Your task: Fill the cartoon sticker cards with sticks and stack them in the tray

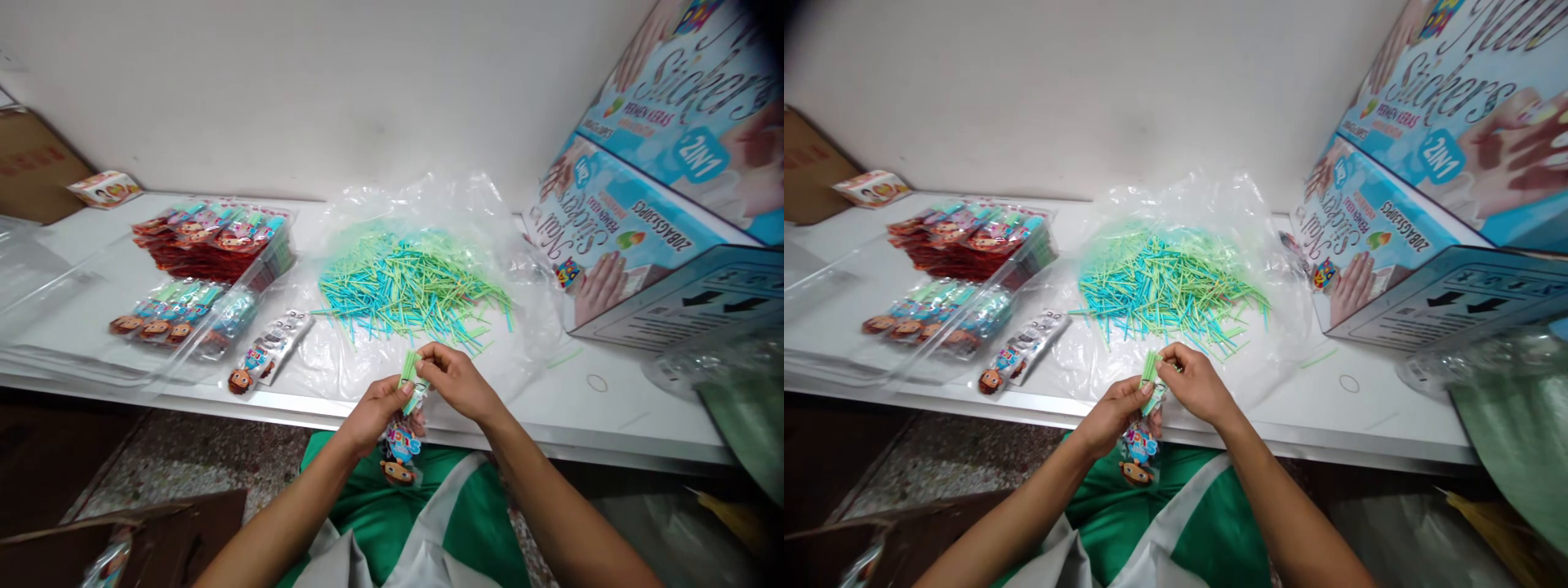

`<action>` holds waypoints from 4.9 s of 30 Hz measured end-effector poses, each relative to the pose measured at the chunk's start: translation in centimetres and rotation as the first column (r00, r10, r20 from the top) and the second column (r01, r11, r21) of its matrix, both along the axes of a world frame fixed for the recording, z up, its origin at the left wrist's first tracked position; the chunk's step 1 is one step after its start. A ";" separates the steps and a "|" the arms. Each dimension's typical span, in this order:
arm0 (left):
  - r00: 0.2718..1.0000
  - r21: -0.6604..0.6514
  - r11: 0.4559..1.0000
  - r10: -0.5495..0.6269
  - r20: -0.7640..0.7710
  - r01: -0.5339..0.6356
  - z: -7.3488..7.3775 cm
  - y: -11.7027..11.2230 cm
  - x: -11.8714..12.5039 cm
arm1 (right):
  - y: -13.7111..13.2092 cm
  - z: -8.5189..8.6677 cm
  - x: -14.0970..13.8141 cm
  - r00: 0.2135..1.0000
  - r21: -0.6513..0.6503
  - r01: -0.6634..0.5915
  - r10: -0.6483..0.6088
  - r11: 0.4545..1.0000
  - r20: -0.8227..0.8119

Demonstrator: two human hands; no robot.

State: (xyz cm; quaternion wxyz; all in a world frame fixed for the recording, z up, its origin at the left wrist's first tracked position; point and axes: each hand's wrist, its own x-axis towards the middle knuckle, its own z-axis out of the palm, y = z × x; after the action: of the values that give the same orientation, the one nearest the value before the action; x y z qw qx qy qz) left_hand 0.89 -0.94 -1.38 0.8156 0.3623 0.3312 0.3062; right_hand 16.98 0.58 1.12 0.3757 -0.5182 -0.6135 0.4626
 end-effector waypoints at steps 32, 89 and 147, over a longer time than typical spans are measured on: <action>0.999 0.036 0.999 -0.013 -0.037 0.015 -0.1 -0.2 -0.1 | -0.6 0.0 -0.8 0.999 0.029 0.042 -0.042 0.999 0.004; 0.971 0.490 0.859 0.222 -0.092 -0.150 1.5 0.9 -2.6 | -1.8 1.8 -0.8 0.989 0.371 0.123 -0.083 0.921 -0.122; 0.272 0.796 0.595 0.788 -0.552 -0.109 5.5 17.9 -32.5 | -0.4 2.0 -0.1 0.980 0.197 0.168 -0.185 0.966 0.068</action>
State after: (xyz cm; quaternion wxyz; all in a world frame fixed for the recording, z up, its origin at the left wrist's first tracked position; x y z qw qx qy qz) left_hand -31.56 16.95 4.12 0.2084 0.5871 0.6751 0.3952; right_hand 16.88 0.15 3.15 0.4366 -0.5519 -0.6217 0.3440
